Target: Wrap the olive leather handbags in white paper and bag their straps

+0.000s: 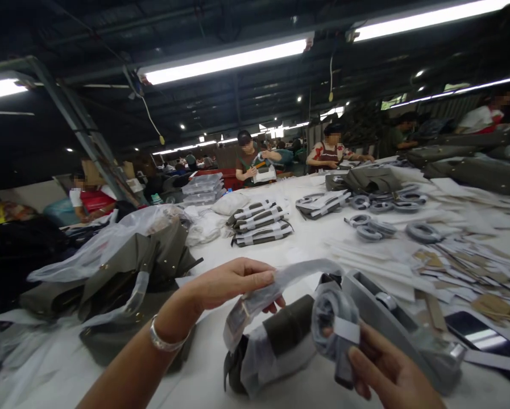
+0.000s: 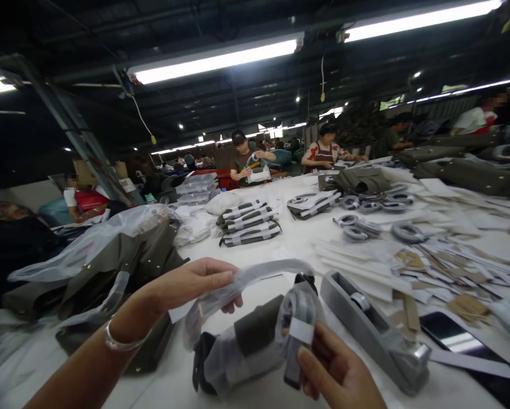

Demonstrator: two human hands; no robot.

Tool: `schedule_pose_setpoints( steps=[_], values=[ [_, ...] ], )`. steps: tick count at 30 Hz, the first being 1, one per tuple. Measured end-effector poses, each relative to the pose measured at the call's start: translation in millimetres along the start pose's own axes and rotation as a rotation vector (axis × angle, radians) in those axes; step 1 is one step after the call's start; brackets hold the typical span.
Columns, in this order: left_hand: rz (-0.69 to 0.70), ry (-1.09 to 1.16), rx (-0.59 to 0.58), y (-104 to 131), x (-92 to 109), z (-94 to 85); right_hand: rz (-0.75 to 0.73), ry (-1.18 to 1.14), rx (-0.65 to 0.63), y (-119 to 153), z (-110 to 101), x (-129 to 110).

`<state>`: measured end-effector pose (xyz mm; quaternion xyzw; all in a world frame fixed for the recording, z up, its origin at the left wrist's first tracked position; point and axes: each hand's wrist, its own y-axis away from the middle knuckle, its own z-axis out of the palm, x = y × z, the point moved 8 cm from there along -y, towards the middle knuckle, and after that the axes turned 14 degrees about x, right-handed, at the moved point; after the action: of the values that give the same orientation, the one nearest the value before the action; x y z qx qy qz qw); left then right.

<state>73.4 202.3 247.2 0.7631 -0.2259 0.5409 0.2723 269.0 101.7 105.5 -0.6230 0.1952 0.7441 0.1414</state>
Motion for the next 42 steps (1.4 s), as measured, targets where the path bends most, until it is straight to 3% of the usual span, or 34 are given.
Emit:
schedule_pose_setpoints(
  steps=[6,9,15,22,30,32,36,42],
  values=[
    [0.095,0.004,0.135,10,11,5.3,0.026,-0.173,-0.243,27,74,-26],
    [0.088,-0.084,0.181,15,9,3.3,0.010,-0.259,-0.280,31,94,-31],
    [0.101,-0.208,0.350,36,7,-18.8,0.005,-0.315,-0.240,30,120,-24],
    [0.117,-0.151,0.412,43,5,-17.8,-0.063,-0.317,-0.115,26,134,-32],
    [0.232,-0.200,0.568,42,8,-23.1,-0.081,-0.457,-0.081,28,135,-54],
    [0.242,-0.221,0.539,45,12,-19.7,-0.090,-0.456,-0.088,29,133,-56],
    [0.182,-0.211,0.359,45,10,-0.8,-0.124,-0.408,-0.110,24,127,-57],
    [0.078,-0.115,0.321,40,-6,9.8,-0.436,-0.011,-0.066,15,101,-77]
  ],
)
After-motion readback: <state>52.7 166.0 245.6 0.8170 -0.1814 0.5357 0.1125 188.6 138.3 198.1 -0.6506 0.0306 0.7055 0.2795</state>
